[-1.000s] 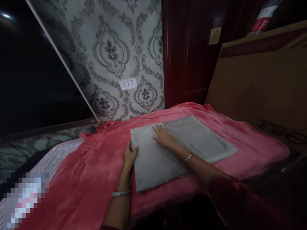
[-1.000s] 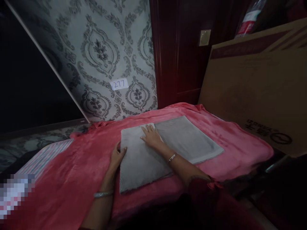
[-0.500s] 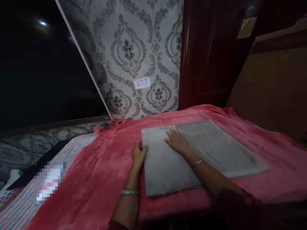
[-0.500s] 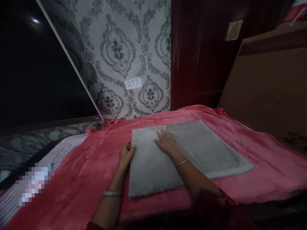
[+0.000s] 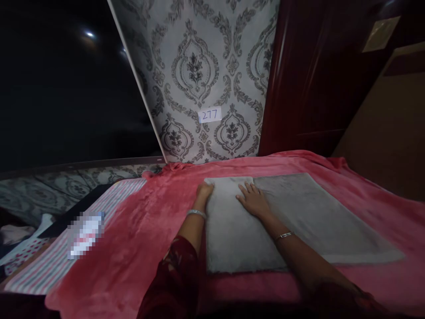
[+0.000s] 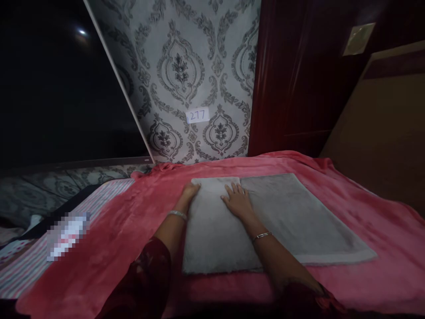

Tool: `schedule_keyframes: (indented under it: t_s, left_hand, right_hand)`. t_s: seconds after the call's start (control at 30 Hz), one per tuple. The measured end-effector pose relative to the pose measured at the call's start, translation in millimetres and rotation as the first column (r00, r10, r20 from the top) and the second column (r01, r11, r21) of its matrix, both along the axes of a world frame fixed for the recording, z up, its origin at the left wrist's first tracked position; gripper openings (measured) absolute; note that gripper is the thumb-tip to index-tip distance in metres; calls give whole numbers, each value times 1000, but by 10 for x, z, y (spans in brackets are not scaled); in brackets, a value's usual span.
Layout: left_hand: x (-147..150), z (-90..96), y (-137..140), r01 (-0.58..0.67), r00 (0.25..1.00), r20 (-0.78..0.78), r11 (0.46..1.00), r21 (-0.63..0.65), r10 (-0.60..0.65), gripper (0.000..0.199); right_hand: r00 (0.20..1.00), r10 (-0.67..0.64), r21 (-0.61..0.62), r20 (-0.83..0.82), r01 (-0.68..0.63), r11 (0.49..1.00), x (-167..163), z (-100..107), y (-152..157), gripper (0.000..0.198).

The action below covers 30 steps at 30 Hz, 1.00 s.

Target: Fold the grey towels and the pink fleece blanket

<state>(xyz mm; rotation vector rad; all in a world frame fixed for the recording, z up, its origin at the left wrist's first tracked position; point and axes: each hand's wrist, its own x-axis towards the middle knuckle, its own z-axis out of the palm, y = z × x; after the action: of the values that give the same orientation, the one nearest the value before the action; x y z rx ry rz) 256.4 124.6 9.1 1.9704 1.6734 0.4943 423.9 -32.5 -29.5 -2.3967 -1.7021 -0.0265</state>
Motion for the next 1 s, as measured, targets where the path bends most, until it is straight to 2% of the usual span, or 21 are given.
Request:
schedule_keyframes:
  t_s: [0.3,0.57,0.67,0.87,1.0]
  left_hand:
    - [25,-153,-133,-72,997,-4,997,38,72,37]
    - [-138,-19,-91,26,991,130,1000,-10,-25,30]
    - [-292,-81,-293,89,972,219,996,-14,-83,33]
    - [-616,-396,-947,121,899,414,990,72,-141,77]
    - [-746,-476,-1155,126,863,490,992,23,-121,85]
  right_hand:
    - [1000,3,9,-9,-3,1000,18,-26,13,62]
    - [1000,-2,26,-11,2,1000,33,-14,7,63]
    - [1000,2,36,-10,-2,999,37,-20,3,63]
    - [1000,0,26,-23,1,1000,52,-13,-22,64]
    - [996,10,-61,-89,-16,998,89,99,-6,65]
